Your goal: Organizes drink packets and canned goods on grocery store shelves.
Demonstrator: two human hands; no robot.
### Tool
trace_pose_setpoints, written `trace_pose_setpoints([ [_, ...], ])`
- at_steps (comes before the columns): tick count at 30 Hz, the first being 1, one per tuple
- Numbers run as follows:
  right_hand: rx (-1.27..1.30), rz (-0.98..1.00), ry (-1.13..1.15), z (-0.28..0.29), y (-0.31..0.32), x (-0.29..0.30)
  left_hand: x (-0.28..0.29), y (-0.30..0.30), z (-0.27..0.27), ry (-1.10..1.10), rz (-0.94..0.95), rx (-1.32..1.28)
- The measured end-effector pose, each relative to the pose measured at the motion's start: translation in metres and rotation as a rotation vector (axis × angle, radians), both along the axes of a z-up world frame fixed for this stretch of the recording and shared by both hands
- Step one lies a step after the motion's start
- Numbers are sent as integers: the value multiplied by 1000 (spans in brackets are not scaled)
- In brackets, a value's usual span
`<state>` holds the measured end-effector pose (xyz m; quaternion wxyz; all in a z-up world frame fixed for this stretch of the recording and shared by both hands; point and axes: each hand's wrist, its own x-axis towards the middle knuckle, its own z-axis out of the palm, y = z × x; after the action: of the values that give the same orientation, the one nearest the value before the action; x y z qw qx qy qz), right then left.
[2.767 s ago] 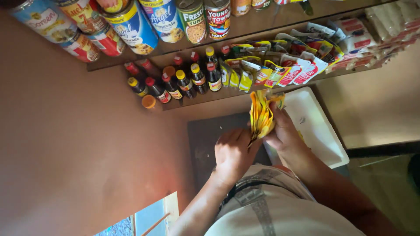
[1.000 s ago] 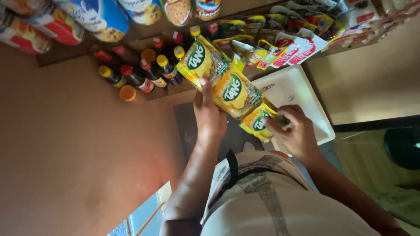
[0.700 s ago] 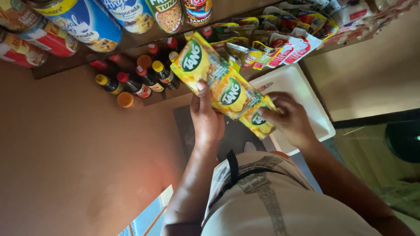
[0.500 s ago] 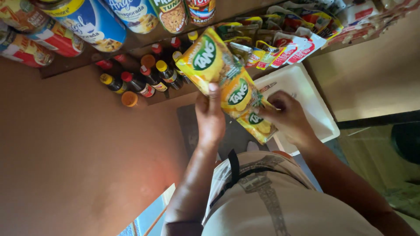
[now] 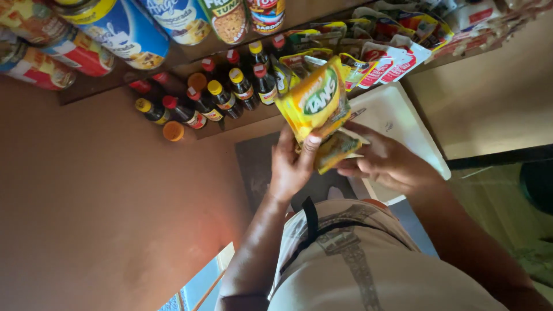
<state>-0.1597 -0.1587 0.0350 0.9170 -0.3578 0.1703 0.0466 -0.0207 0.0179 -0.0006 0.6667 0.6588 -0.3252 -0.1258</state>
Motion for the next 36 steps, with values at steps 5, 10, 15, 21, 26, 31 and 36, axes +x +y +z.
trace_pose_setpoints([
  [5,-442,-69,1,-30,5,-7,-13,-12,-21,263,-108,-180],
  [10,-1337,3,452,-10,19,1,-21,-22,13,530,-77,-200],
  [15,-824,-218,-221,-22,26,2,-22,-28,10,832,-138,-429],
  [21,-884,-183,-89,-22,19,-4,0,-18,37,531,-89,-270],
  [26,-822,-147,-125,-10,10,-11,4,-7,33,-113,120,71],
  [31,-756,-96,-210,1,10,-16,-1,5,14,124,-320,120],
  [36,-901,-307,-114,-2,15,-11,-18,0,22,373,-565,-263],
])
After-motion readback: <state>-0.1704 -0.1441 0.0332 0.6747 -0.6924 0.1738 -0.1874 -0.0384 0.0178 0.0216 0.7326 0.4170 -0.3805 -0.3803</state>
